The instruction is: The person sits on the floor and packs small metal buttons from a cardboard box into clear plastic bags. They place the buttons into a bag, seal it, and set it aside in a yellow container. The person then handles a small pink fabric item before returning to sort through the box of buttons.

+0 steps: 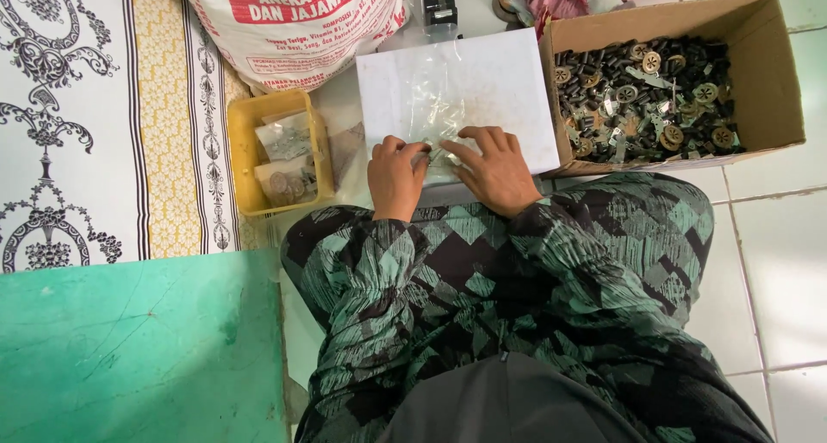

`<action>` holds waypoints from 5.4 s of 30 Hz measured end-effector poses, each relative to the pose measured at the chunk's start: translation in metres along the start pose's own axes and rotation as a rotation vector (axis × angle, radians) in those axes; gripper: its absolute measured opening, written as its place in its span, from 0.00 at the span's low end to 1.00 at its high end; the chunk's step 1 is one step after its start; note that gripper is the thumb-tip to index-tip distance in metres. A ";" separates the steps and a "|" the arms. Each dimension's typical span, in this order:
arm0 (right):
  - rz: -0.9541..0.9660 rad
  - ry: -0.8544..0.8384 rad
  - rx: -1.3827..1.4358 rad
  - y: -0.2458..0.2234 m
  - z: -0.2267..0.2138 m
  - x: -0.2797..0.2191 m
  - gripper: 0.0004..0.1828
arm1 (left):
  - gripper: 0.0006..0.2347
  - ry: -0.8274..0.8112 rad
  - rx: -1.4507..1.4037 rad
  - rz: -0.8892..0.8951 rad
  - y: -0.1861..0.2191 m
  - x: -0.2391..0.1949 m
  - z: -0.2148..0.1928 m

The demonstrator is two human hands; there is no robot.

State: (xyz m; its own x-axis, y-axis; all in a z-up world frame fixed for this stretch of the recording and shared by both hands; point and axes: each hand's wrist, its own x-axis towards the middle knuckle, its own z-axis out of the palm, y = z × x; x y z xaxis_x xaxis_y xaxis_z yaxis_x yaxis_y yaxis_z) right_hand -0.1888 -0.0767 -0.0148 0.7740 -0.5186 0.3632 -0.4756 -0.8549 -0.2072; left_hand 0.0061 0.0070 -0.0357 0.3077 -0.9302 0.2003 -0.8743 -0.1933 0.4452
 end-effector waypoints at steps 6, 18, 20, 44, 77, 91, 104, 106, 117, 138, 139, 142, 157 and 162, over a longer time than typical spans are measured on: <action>0.072 -0.033 -0.052 -0.004 0.026 0.004 0.26 | 0.12 0.033 -0.133 -0.062 -0.001 0.001 -0.001; 0.054 -0.080 0.008 -0.003 0.016 0.011 0.21 | 0.09 -0.022 -0.032 -0.001 0.003 0.004 -0.001; 0.020 -0.051 -0.057 0.001 0.022 0.009 0.20 | 0.12 -0.014 -0.048 -0.010 0.005 0.004 -0.002; -0.243 -0.369 0.440 0.062 0.011 0.040 0.42 | 0.35 -0.222 0.080 0.433 0.052 -0.012 0.038; 0.249 -0.157 1.212 0.094 -0.080 0.132 0.06 | 0.28 -0.230 -0.895 -0.199 0.028 0.039 -0.003; 0.317 -0.034 1.146 0.043 -0.117 0.138 0.08 | 0.15 -0.347 -0.802 -0.298 0.044 0.030 0.007; 0.543 0.124 1.000 0.063 -0.097 0.148 0.07 | 0.12 -0.560 -1.301 -0.408 0.052 0.028 0.002; 0.596 0.116 0.981 0.073 -0.085 0.147 0.06 | 0.08 -0.586 -1.305 -0.459 0.052 0.027 -0.002; 0.850 0.007 0.871 0.101 -0.036 0.138 0.06 | 0.28 -0.667 -1.534 -0.630 0.058 0.016 -0.016; 0.663 -0.126 0.773 0.119 0.014 0.135 0.11 | 0.16 -0.263 -0.326 0.241 0.051 0.024 -0.028; 0.657 -0.126 0.775 0.120 0.014 0.137 0.11 | 0.16 -0.259 -0.323 0.239 0.047 0.031 -0.019; 0.645 -0.120 0.795 0.121 0.014 0.138 0.13 | 0.17 -0.216 -0.238 0.420 0.037 0.051 0.001; 0.316 -0.011 0.492 0.110 0.008 0.105 0.12 | 0.16 -0.143 -0.013 0.138 0.006 0.083 0.033; 0.212 -0.032 0.342 0.089 -0.011 0.084 0.16 | 0.07 0.089 -0.147 -0.175 -0.001 0.085 0.015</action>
State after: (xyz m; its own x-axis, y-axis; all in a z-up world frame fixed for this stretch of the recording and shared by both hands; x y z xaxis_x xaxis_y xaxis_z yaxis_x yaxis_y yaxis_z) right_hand -0.1705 -0.1965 0.0076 0.6889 -0.6792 0.2531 -0.4635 -0.6812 -0.5667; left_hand 0.0269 -0.0765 -0.0325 0.4869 -0.8542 0.1825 -0.7429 -0.2951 0.6008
